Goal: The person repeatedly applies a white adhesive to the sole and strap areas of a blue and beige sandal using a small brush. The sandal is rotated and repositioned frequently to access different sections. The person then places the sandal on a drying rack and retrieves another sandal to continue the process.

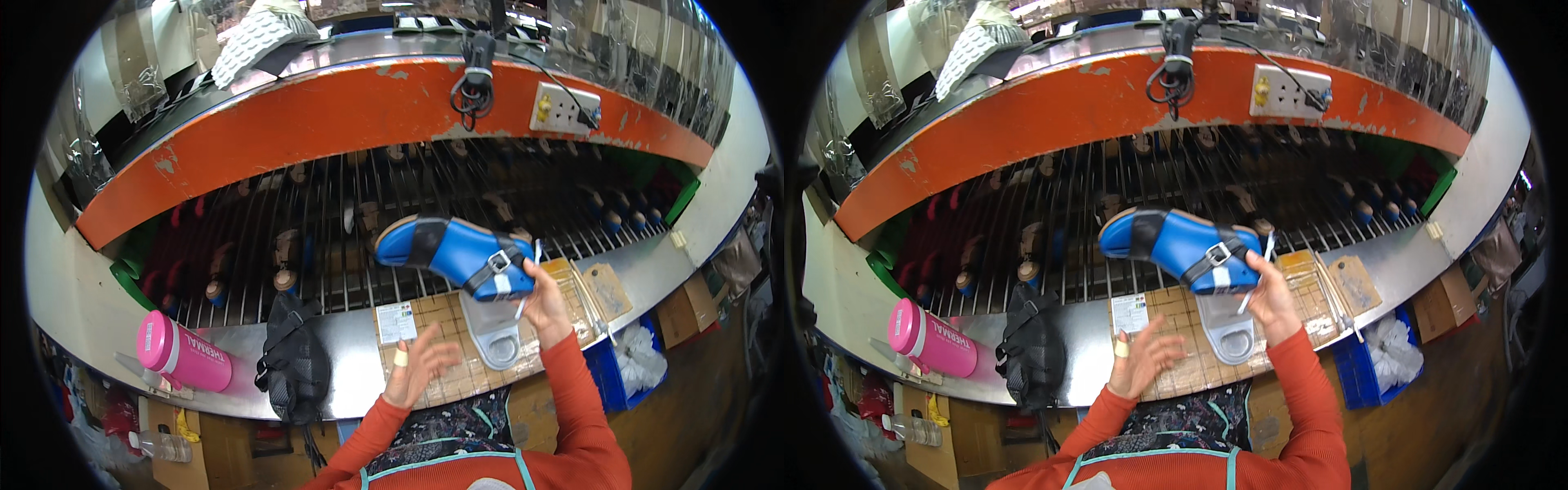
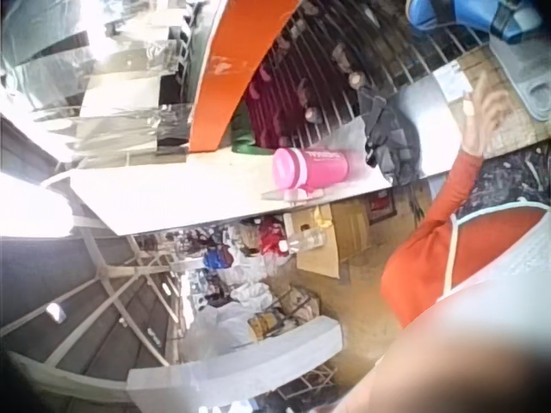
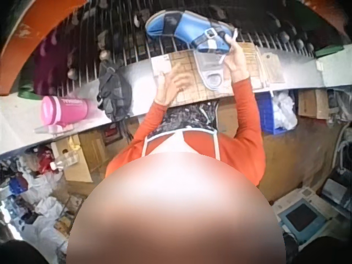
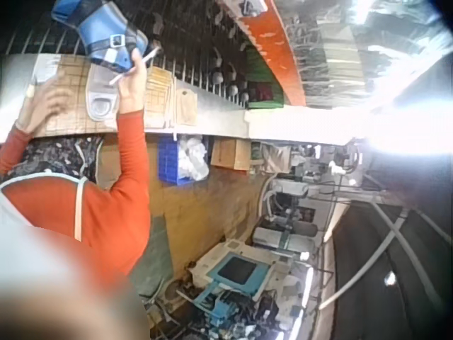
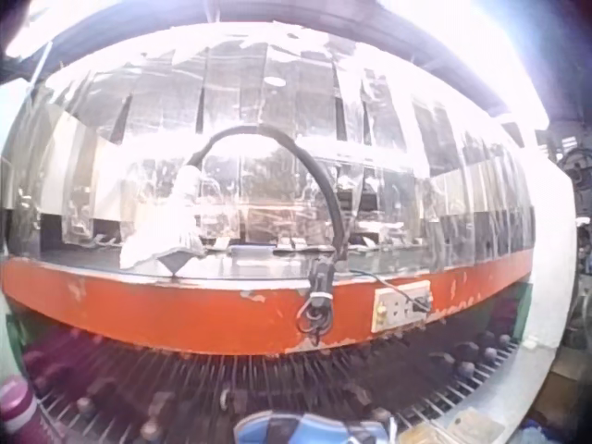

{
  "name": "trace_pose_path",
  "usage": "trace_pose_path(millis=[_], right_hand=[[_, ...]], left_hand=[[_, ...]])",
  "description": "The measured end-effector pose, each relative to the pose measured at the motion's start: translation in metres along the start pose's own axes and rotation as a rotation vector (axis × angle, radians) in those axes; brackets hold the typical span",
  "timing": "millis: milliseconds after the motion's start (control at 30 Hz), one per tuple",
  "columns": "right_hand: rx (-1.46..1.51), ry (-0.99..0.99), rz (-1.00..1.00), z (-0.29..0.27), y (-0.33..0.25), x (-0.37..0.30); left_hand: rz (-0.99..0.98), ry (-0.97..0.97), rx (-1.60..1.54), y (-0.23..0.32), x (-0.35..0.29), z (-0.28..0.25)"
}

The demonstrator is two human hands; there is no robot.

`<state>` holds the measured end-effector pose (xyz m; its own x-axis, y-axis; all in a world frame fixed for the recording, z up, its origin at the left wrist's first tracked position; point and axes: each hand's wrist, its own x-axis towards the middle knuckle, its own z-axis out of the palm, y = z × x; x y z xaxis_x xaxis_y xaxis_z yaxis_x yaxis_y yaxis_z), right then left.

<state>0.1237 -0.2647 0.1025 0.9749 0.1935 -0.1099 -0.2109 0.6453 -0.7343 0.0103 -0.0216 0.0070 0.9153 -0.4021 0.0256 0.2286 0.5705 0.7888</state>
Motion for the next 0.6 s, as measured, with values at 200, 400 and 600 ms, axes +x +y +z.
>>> trace_pose_path(millis=[200, 400, 600], right_hand=[[-0.247, 0.08, -0.145, -0.022, -0.023, 0.128], [-0.54, 0.217, -0.323, -0.031, 0.024, 0.197], [-0.722, 0.188, -0.361, -0.049, 0.044, 0.201]], left_hand=[[-0.244, -0.147, -0.418, -0.049, -0.008, -0.033], [-0.251, -0.083, -0.456, -0.055, -0.008, -0.041], [-0.255, -0.101, -0.466, -0.052, -0.008, -0.038]])
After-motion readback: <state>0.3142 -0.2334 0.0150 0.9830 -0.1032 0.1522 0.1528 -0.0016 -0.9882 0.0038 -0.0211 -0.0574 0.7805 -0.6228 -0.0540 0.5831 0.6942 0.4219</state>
